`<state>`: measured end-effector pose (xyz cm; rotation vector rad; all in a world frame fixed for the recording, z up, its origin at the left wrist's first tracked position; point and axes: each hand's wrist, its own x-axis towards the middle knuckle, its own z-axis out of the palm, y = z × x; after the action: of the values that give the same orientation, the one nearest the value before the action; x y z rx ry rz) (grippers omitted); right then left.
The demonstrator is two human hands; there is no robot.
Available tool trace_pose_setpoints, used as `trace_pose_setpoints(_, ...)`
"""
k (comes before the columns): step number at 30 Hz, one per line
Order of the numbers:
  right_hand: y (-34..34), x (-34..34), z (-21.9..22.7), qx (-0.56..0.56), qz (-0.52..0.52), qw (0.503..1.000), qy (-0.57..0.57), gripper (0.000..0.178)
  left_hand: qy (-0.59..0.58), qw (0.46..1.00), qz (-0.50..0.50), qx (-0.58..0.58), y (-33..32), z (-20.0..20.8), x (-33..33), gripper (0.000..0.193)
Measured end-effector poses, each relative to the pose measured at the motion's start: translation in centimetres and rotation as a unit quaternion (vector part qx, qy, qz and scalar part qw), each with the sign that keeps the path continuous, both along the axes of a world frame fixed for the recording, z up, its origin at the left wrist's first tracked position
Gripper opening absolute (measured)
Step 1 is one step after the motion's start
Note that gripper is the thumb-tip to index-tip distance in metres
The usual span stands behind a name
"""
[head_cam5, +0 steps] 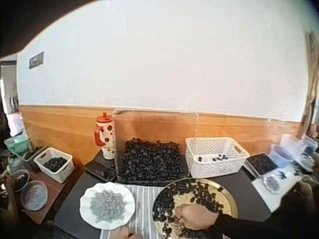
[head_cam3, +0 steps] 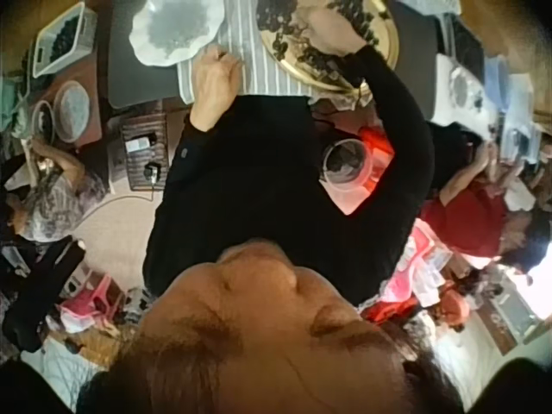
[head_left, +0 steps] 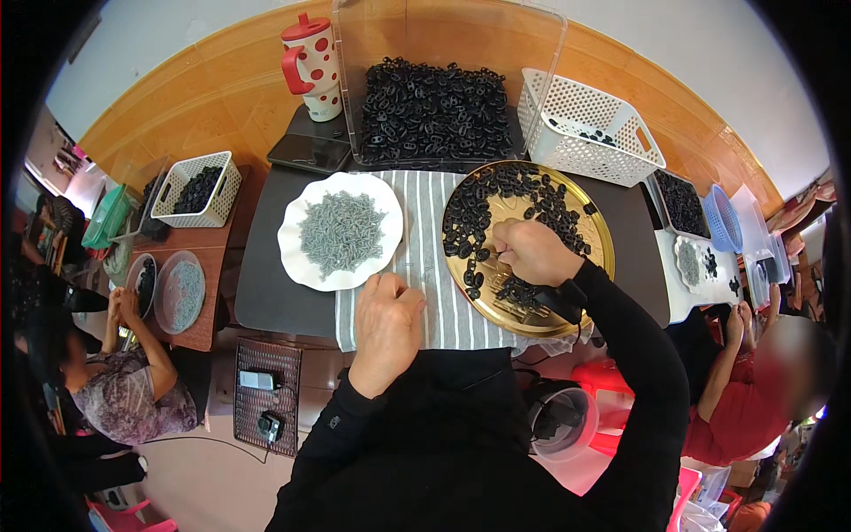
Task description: The person picks up a black plastic toggle and a metal spring by hand, inserts the spring into the toggle, and places the assembled piece onto the table. This process is repeated, occasionally moving items on the gold tray to reach more components.
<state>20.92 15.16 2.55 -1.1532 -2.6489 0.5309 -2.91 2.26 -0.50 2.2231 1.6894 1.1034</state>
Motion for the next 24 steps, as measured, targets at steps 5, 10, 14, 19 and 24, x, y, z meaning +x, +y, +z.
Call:
trace_pose_setpoints(5, -3.5, 0.2, 3.4, -0.037, -0.034, 0.993, 0.109, 0.009, -0.048, 0.998, -0.001, 0.030, 0.6, -0.6, -0.2, 0.012)
trace_pose_setpoints(10, -9.9, -0.2, 4.3, -0.196, -0.074, 0.942, 0.264, 0.003, -0.234, 0.965, -0.096, -0.064, -0.8, 0.0, -0.7, 0.006)
trace_pose_setpoints(14, -13.4, -2.4, 0.5, -0.195, -0.095, 0.880, 0.422, 0.011, -0.493, 0.805, -0.201, -0.262, -2.2, 1.0, 0.5, 0.007)
trace_pose_setpoints(19, -14.6, -4.7, -1.9, -0.247, -0.132, 0.784, 0.555, 0.012, -0.506, 0.793, -0.222, -0.255, -2.6, 0.2, 1.0, 0.009)
trace_pose_setpoints(24, -15.1, -5.0, -2.4, -0.246, -0.132, 0.767, 0.578, 0.012, -0.518, 0.786, -0.225, -0.251, -2.9, 0.3, 1.3, 0.009)
